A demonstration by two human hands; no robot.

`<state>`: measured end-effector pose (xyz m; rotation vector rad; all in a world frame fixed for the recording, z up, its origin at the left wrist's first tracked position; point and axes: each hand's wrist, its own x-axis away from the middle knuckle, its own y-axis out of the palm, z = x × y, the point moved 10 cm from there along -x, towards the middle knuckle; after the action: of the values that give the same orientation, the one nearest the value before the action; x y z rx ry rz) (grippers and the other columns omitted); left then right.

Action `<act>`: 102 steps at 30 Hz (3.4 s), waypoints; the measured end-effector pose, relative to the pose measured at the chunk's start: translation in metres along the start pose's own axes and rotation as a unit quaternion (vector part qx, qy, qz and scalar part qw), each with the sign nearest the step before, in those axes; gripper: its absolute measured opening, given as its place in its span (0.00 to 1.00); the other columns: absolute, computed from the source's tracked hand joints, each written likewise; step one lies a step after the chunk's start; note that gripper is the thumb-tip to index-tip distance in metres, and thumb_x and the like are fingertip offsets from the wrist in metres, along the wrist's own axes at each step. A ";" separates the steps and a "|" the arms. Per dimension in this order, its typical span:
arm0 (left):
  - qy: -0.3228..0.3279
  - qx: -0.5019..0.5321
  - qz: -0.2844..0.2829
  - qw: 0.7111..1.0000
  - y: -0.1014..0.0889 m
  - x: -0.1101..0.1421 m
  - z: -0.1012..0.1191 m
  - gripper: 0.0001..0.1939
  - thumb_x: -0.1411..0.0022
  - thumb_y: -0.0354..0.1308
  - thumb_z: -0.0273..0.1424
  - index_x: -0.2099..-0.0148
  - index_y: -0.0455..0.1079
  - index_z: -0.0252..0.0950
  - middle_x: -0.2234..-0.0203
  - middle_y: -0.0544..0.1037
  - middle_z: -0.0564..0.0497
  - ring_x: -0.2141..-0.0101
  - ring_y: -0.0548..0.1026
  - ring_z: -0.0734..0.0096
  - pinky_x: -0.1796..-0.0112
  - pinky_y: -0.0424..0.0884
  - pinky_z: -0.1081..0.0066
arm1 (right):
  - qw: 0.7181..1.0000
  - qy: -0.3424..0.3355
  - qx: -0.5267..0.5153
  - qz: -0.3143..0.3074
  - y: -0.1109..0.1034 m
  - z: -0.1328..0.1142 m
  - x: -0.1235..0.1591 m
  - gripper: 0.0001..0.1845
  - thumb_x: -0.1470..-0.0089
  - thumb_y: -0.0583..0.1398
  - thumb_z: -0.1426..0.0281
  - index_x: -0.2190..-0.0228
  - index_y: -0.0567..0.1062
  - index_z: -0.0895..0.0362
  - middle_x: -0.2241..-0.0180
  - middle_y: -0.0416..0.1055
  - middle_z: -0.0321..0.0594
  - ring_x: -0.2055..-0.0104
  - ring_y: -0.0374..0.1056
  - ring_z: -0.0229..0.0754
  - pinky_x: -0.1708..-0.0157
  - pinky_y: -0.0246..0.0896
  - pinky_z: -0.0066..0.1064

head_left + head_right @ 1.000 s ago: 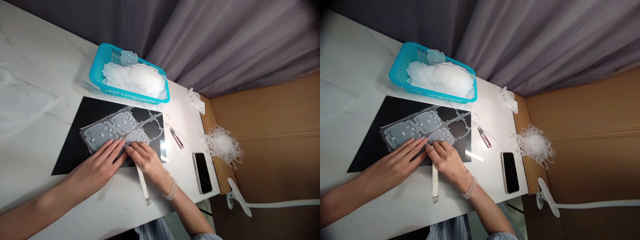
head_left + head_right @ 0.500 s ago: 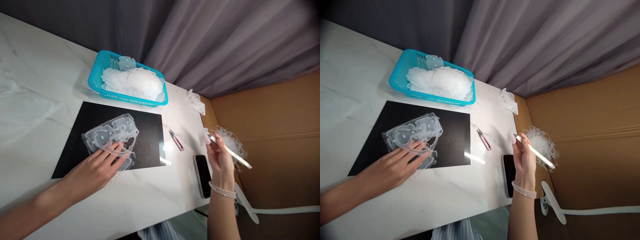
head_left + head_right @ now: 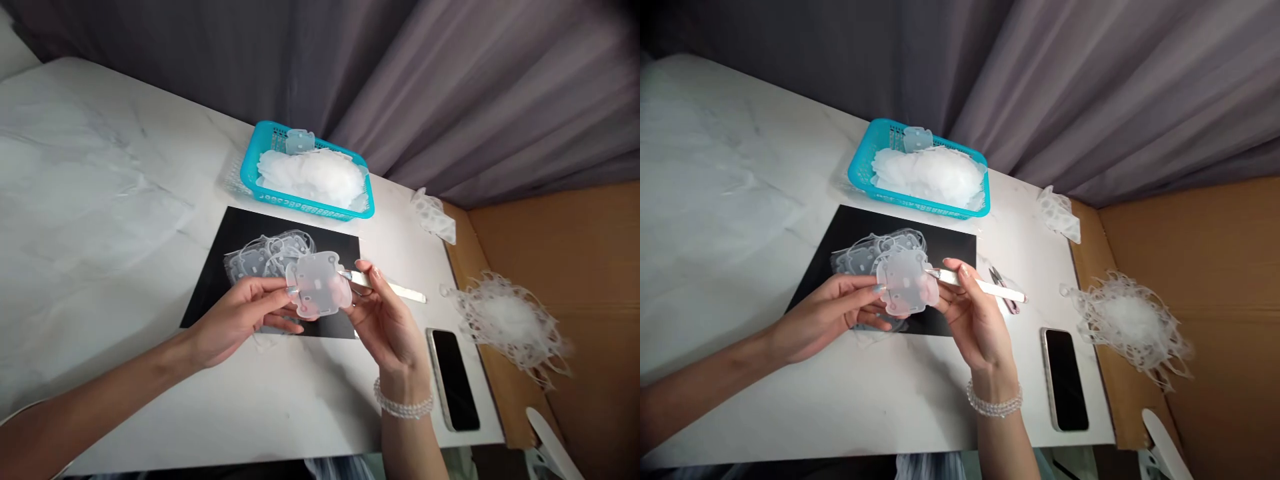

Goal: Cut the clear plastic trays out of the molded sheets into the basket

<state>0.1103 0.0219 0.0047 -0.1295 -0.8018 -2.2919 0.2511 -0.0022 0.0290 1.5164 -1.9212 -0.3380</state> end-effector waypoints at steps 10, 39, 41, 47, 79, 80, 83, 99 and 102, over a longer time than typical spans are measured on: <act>-0.032 0.075 0.045 0.996 -0.021 0.004 -0.012 0.14 0.35 0.62 0.38 0.52 0.80 0.37 0.64 0.84 0.44 0.59 0.82 0.59 0.58 0.79 0.63 | 0.996 0.031 0.079 0.001 -0.012 0.007 -0.005 0.31 0.35 0.47 0.49 0.61 0.83 0.53 0.63 0.82 0.46 0.76 0.69 0.37 0.73 0.64 0.30; -0.058 0.092 0.068 0.992 -0.029 -0.001 -0.018 0.18 0.36 0.60 0.32 0.44 0.75 0.39 0.41 0.72 0.45 0.43 0.72 0.53 0.46 0.73 0.62 | 0.982 -0.015 0.184 -0.033 -0.007 0.001 0.006 0.36 0.36 0.46 0.46 0.63 0.84 0.57 0.68 0.82 0.47 0.62 0.79 0.52 0.48 0.67 0.46; -0.035 0.071 0.074 0.994 -0.032 0.000 -0.016 0.23 0.38 0.62 0.25 0.42 0.72 0.44 0.37 0.67 0.48 0.40 0.69 0.55 0.46 0.73 0.65 | 0.980 -0.018 0.192 -0.037 -0.007 0.002 0.006 0.36 0.35 0.46 0.46 0.63 0.84 0.57 0.67 0.82 0.47 0.62 0.79 0.52 0.50 0.68 0.45; 0.011 0.038 0.098 0.994 -0.033 0.003 -0.005 0.35 0.38 0.63 0.26 0.32 0.59 0.50 0.34 0.62 0.46 0.40 0.69 0.53 0.47 0.74 0.62 | 0.985 -0.011 0.169 -0.018 -0.014 0.001 0.002 0.35 0.36 0.47 0.45 0.63 0.84 0.57 0.67 0.82 0.48 0.59 0.79 0.53 0.56 0.71 0.44; 0.104 0.020 0.139 0.985 -0.043 0.010 0.009 0.33 0.36 0.63 0.30 0.32 0.59 0.52 0.40 0.71 0.47 0.44 0.73 0.56 0.48 0.74 0.65 | 0.925 -0.061 0.361 0.103 -0.021 0.015 0.005 0.19 0.36 0.54 0.51 0.64 0.73 0.54 0.81 0.72 0.32 0.84 0.58 0.33 0.81 0.51 0.26; 0.107 0.020 0.141 0.984 -0.043 0.010 0.009 0.32 0.36 0.63 0.30 0.33 0.59 0.53 0.41 0.72 0.48 0.44 0.74 0.57 0.48 0.74 0.66 | 0.922 -0.046 0.376 0.077 -0.015 0.021 0.004 0.19 0.37 0.56 0.53 0.67 0.73 0.55 0.81 0.72 0.33 0.82 0.60 0.33 0.79 0.53 0.26; 0.117 0.019 0.138 0.983 -0.042 0.010 0.010 0.31 0.36 0.63 0.29 0.34 0.61 0.53 0.42 0.74 0.50 0.44 0.74 0.59 0.48 0.74 0.68 | 0.910 -0.012 0.414 0.021 0.000 0.033 0.003 0.18 0.40 0.61 0.55 0.72 0.74 0.57 0.83 0.67 0.32 0.79 0.58 0.33 0.76 0.52 0.26; 0.119 0.023 0.155 0.980 -0.045 0.012 0.007 0.32 0.36 0.63 0.31 0.33 0.60 0.52 0.44 0.76 0.49 0.44 0.74 0.58 0.48 0.74 0.67 | 0.881 -0.041 0.471 0.037 0.000 0.018 0.006 0.22 0.38 0.59 0.56 0.79 0.70 0.57 0.85 0.64 0.31 0.80 0.57 0.33 0.76 0.52 0.27; 0.109 0.039 0.163 0.980 -0.047 0.011 0.007 0.31 0.36 0.64 0.31 0.34 0.61 0.52 0.43 0.75 0.49 0.46 0.75 0.60 0.52 0.76 0.71 | 0.882 -0.071 0.463 0.059 -0.010 0.010 0.005 0.20 0.37 0.57 0.56 0.74 0.73 0.56 0.84 0.64 0.31 0.79 0.59 0.34 0.75 0.53 0.27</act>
<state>0.0702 0.0463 -0.0103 0.0246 -0.6996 -1.9242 0.2518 -0.0118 0.0172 1.9464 -2.4378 0.6506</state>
